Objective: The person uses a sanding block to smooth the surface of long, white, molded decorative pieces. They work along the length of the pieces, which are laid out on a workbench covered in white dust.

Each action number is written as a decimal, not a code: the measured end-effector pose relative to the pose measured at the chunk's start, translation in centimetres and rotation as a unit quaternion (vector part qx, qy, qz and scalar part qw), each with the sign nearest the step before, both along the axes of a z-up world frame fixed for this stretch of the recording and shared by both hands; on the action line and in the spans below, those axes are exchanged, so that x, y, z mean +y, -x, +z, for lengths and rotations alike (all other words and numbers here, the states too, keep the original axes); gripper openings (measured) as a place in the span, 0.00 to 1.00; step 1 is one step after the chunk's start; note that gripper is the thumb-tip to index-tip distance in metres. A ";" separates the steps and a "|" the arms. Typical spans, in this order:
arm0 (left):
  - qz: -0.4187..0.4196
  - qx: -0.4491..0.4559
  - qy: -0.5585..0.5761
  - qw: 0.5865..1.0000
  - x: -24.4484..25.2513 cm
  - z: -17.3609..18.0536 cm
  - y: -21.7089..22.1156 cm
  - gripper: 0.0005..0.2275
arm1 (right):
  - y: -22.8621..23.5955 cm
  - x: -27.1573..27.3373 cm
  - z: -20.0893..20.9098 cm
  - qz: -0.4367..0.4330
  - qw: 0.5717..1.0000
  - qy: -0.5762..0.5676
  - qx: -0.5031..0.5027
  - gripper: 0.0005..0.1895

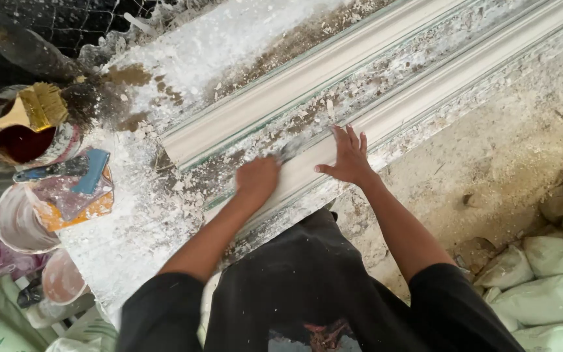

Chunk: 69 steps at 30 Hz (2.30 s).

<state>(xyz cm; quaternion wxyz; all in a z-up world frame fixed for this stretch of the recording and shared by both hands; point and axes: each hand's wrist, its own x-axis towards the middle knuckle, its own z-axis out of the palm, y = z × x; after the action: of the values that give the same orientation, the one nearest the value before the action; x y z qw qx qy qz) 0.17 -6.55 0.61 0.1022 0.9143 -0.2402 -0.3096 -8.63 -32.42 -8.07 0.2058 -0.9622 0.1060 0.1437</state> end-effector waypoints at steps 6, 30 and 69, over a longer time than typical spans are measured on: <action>-0.010 -0.051 0.035 0.998 -3.0 -3.2 -0.6 0.13 | 0.2 0.1 -0.4 -0.015 0.999 -0.001 -0.032 0.72; -0.155 -0.107 -0.176 0.966 1.9 1.5 3.5 0.26 | -0.7 -22.8 -3.9 0.098 0.991 0.053 -0.072 0.58; -0.211 -0.252 -0.099 0.939 -4.8 -1.6 4.0 0.27 | -2.2 -24.0 -4.1 0.128 0.989 0.021 -0.070 0.56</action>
<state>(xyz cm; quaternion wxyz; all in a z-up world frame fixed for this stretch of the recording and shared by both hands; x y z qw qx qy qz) -3.85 -11.36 -0.97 -0.1208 0.8961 -0.4138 -0.1056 -6.45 -56.39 -12.20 0.1727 -0.9795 -0.0296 0.0993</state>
